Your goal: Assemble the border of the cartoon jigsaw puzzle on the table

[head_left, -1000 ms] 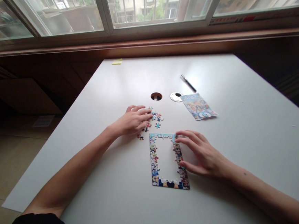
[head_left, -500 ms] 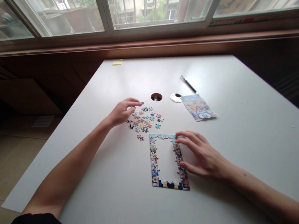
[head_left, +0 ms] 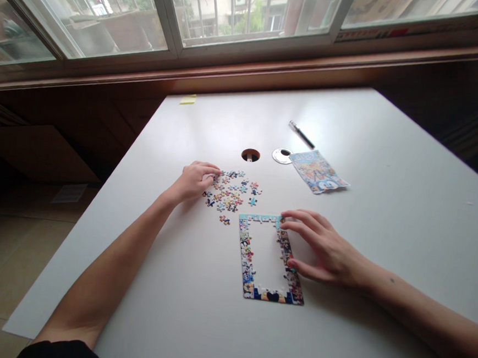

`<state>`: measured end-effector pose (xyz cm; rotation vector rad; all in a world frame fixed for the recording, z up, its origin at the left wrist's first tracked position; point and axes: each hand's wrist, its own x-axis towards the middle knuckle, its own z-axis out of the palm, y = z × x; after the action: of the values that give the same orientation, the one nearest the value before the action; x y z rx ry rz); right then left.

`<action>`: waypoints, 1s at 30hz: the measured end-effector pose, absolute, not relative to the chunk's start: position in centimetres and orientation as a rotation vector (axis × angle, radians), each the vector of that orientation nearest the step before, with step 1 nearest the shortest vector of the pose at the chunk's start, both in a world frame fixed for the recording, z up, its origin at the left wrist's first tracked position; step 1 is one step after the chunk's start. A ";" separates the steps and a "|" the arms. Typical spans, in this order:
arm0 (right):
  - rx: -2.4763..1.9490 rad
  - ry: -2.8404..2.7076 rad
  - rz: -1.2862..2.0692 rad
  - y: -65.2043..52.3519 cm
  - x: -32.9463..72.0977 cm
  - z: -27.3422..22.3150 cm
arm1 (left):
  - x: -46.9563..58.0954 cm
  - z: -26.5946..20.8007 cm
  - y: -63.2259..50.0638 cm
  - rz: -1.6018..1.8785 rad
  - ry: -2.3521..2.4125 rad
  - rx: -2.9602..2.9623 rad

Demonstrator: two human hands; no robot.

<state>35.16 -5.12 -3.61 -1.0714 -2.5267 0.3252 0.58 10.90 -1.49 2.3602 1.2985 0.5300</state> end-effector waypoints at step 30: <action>-1.072 -2.521 0.330 -5.1 35.1 -3.5 | 2.6 -2.1 8.5 0.285 1.069 2.691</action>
<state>35.09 -5.05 -3.53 -1.0722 -2.5208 0.3298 2.61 8.50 -2.11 2.6913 1.0689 0.2855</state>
